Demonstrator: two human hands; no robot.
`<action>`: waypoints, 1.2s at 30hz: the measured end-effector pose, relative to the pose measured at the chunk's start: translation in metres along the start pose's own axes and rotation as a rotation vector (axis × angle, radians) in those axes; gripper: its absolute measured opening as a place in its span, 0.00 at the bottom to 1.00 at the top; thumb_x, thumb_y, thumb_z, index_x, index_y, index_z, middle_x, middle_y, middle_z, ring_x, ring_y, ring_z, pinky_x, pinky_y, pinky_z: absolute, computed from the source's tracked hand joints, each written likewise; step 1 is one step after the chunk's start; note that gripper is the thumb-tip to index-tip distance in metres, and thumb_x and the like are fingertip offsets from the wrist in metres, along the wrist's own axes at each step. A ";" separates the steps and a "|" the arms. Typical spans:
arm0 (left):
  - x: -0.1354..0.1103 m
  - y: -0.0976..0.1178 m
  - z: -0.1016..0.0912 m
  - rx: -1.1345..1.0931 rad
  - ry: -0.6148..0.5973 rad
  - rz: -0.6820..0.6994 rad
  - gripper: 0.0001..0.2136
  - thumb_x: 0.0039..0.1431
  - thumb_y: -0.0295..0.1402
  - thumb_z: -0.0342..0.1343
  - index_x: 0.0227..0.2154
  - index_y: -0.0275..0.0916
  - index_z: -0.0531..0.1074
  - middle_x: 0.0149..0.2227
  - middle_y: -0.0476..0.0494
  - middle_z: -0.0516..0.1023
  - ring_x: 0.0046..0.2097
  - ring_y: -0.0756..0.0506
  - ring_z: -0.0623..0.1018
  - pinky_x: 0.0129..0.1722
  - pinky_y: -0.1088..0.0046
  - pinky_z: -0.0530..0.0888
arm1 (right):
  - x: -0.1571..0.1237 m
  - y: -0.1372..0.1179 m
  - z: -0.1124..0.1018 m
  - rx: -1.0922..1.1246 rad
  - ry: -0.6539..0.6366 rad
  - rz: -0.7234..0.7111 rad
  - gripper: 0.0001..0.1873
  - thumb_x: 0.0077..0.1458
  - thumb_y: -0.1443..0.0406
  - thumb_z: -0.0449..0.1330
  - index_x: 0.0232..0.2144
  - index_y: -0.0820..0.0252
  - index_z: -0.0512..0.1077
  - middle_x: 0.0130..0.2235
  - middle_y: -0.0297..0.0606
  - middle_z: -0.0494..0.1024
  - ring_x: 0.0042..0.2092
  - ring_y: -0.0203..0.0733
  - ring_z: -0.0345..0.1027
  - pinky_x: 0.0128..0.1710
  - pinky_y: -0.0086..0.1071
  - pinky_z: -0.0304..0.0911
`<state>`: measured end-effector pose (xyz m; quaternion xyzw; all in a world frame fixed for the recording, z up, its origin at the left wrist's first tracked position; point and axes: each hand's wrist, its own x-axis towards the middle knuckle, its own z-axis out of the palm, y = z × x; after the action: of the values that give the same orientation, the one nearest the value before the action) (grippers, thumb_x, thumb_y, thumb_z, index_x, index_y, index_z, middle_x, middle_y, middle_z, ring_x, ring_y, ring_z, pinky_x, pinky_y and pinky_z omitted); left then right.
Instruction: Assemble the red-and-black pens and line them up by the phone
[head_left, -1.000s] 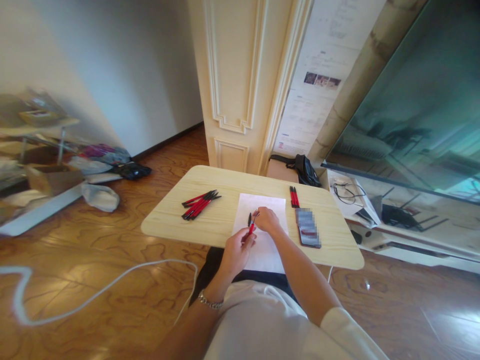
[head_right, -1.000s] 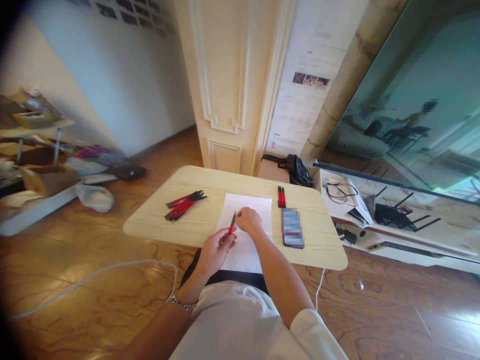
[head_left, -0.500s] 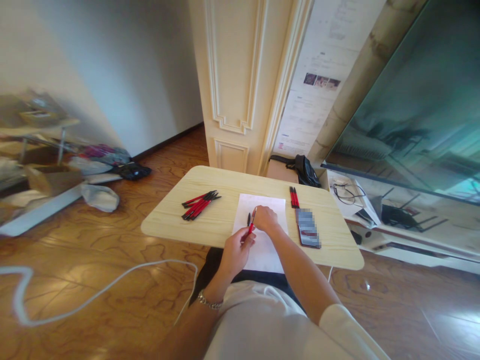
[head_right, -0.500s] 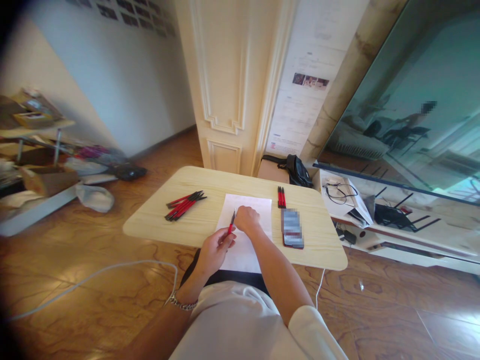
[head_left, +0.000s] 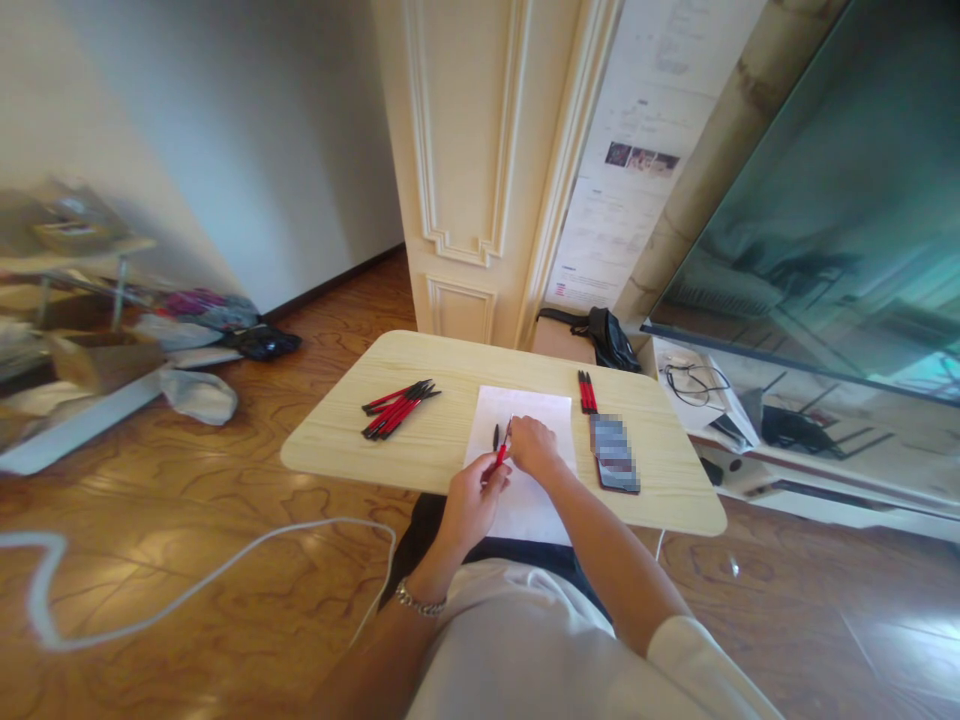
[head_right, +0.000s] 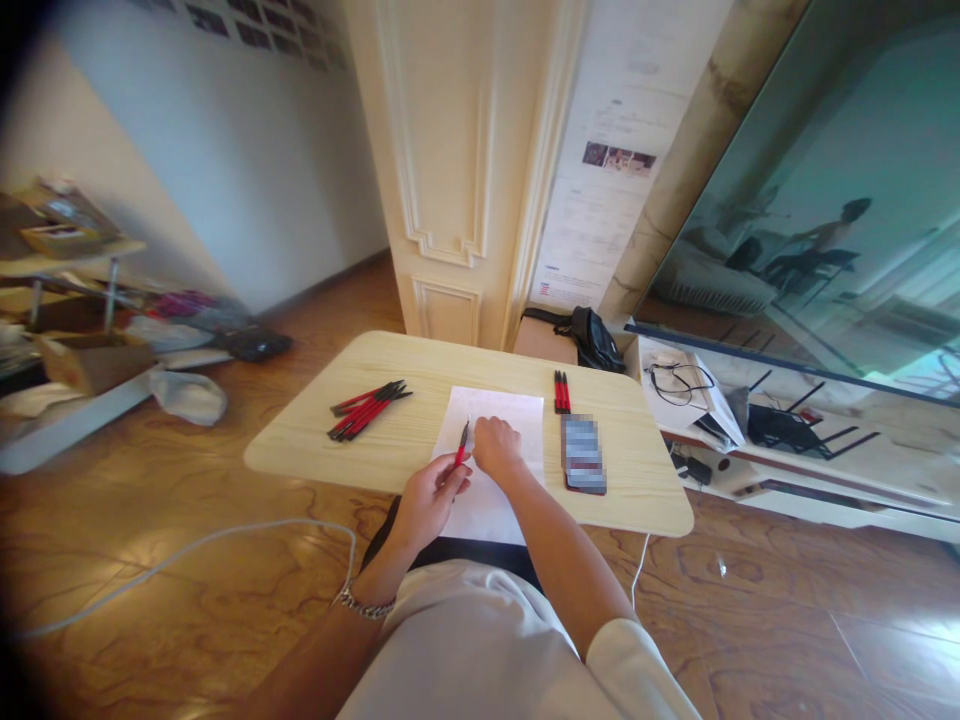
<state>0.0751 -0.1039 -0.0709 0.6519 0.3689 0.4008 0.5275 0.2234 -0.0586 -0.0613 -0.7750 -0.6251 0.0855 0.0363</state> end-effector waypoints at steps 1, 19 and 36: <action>0.000 0.000 0.001 -0.009 0.004 -0.002 0.15 0.59 0.41 0.51 0.43 0.36 0.72 0.34 0.43 0.78 0.33 0.46 0.78 0.34 0.73 0.74 | 0.000 0.001 0.002 -0.007 0.011 -0.005 0.17 0.48 0.67 0.60 0.42 0.60 0.69 0.43 0.47 0.74 0.47 0.51 0.67 0.41 0.40 0.62; 0.000 -0.004 0.002 -0.018 -0.019 -0.015 0.17 0.59 0.41 0.51 0.47 0.36 0.71 0.35 0.41 0.78 0.34 0.47 0.78 0.35 0.72 0.75 | -0.012 0.036 -0.007 0.835 0.244 -0.076 0.06 0.52 0.66 0.55 0.34 0.61 0.71 0.33 0.38 0.76 0.35 0.38 0.69 0.36 0.31 0.61; -0.004 -0.001 0.007 -0.007 -0.027 -0.006 0.18 0.58 0.42 0.51 0.46 0.36 0.72 0.35 0.41 0.78 0.34 0.47 0.78 0.36 0.70 0.76 | -0.029 0.023 -0.054 1.387 0.288 -0.092 0.15 0.46 0.58 0.61 0.34 0.63 0.70 0.30 0.40 0.76 0.28 0.35 0.66 0.26 0.28 0.60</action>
<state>0.0803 -0.1098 -0.0730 0.6542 0.3623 0.3918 0.5359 0.2495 -0.0895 -0.0096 -0.5496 -0.4476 0.3589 0.6073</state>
